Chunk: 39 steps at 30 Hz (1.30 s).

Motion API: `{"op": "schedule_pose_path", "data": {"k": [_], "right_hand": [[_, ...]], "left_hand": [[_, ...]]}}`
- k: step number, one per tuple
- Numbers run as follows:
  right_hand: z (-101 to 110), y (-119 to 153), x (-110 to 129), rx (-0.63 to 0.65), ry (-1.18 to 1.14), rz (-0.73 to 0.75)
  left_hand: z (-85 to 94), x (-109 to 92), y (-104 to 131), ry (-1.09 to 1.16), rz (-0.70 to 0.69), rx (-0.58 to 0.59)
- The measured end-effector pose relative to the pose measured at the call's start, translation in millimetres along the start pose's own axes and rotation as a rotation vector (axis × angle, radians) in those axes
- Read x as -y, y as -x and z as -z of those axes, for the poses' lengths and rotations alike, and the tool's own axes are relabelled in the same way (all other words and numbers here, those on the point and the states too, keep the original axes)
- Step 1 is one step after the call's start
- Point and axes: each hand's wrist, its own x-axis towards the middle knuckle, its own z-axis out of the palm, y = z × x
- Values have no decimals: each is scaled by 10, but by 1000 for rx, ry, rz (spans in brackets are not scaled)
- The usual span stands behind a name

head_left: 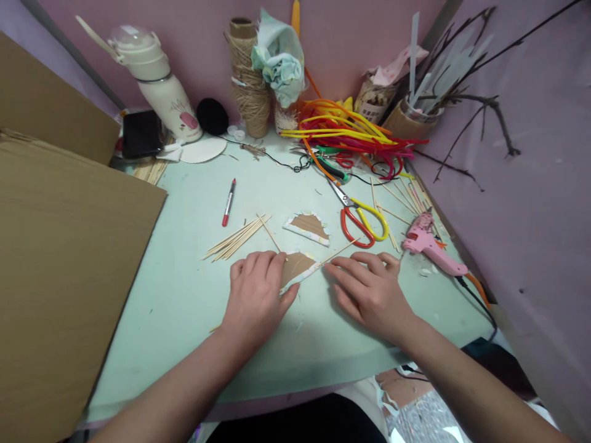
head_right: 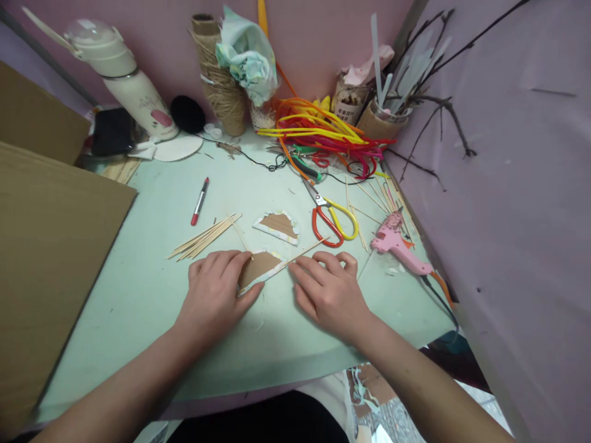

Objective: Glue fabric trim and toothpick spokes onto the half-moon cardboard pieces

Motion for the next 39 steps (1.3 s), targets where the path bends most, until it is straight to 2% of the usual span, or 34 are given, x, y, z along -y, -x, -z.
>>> {"op": "schedule_pose_path", "data": {"k": [8,39], "right_hand": [[-49,-43,41,31,9,48],[-67,-42,57,52,38,48]], "left_hand": [[-3,-2,1,-4,-3,-6],[-4,-9,0,3,-11,-14]]}}
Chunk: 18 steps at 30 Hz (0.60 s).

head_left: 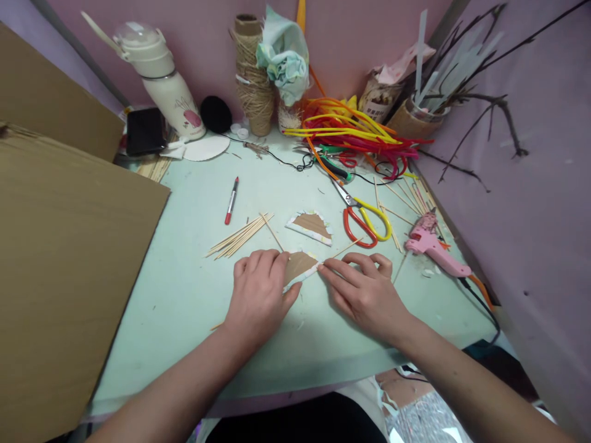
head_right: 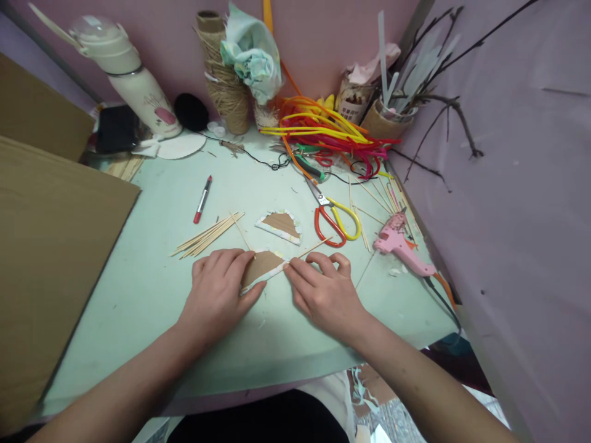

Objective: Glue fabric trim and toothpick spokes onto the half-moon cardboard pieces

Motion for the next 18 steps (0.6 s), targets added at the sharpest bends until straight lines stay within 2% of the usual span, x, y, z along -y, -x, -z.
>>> {"op": "schedule_pose_path", "data": {"k": [13,18], "right_hand": [[-12,10,4,-13,-12,-11],[21,31,-16,-86,-88,-38]], "left_hand": [[3,4,9,-1,-10,-3],[-10,6,7,2,-4,14]]}}
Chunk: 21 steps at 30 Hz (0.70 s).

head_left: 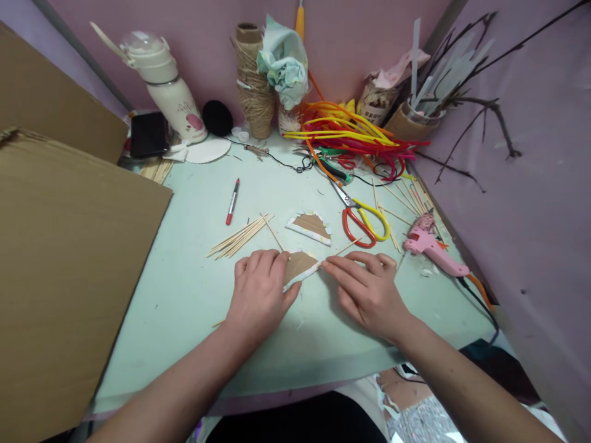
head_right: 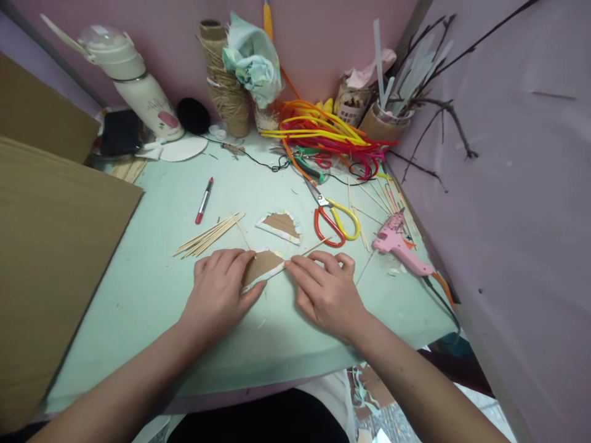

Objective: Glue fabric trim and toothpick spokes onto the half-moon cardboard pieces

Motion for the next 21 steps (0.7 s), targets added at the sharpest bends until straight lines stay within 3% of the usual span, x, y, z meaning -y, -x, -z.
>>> {"op": "schedule_pose_path", "data": {"k": [5,11,14,17,21], "right_hand": [[5,-1,-33,-65,-28,-11],[-75,40,-108,-327,-41,-105],[-84,55,-128,-344,-47,-119],[-68,55,-129,-314,-68,-111],[-59,60,-131,-288,-78,-110]], "left_hand": [[-12,11,10,-2,-3,-9],[-17,7,9,-12,14,-10],[-23,9,27,12,3,-44],[-16,17,93,54,-40,-165],[17,21,299,137,-129,-446]]}}
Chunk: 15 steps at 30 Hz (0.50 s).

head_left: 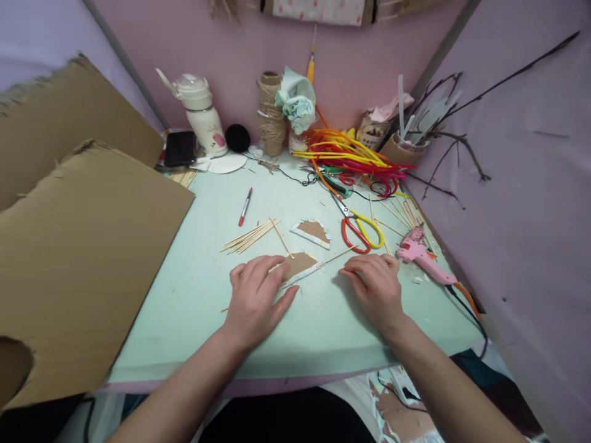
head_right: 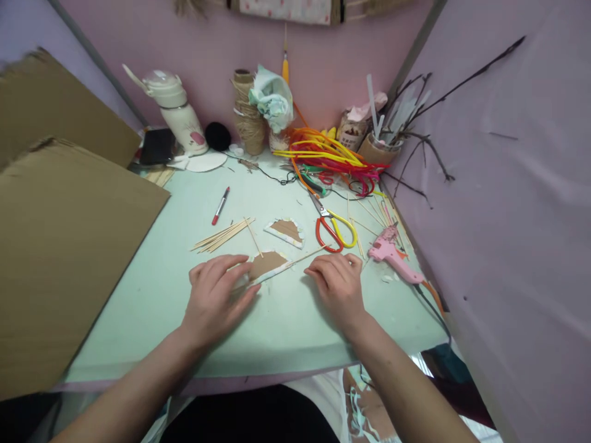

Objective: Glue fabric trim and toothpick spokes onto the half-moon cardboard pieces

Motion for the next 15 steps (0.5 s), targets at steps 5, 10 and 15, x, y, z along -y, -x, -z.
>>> {"op": "schedule_pose_path", "data": {"k": [5,10,15], "right_hand": [[-21,34,-34,30,12,17],[-34,49,71,176,80,-23],[-82,16,310,343,238,-183]], "left_hand": [[157,-120,357,64,-34,-92],[185,-273,693,72,-13,-3],[118,-306,809,-23,-29,34]]}}
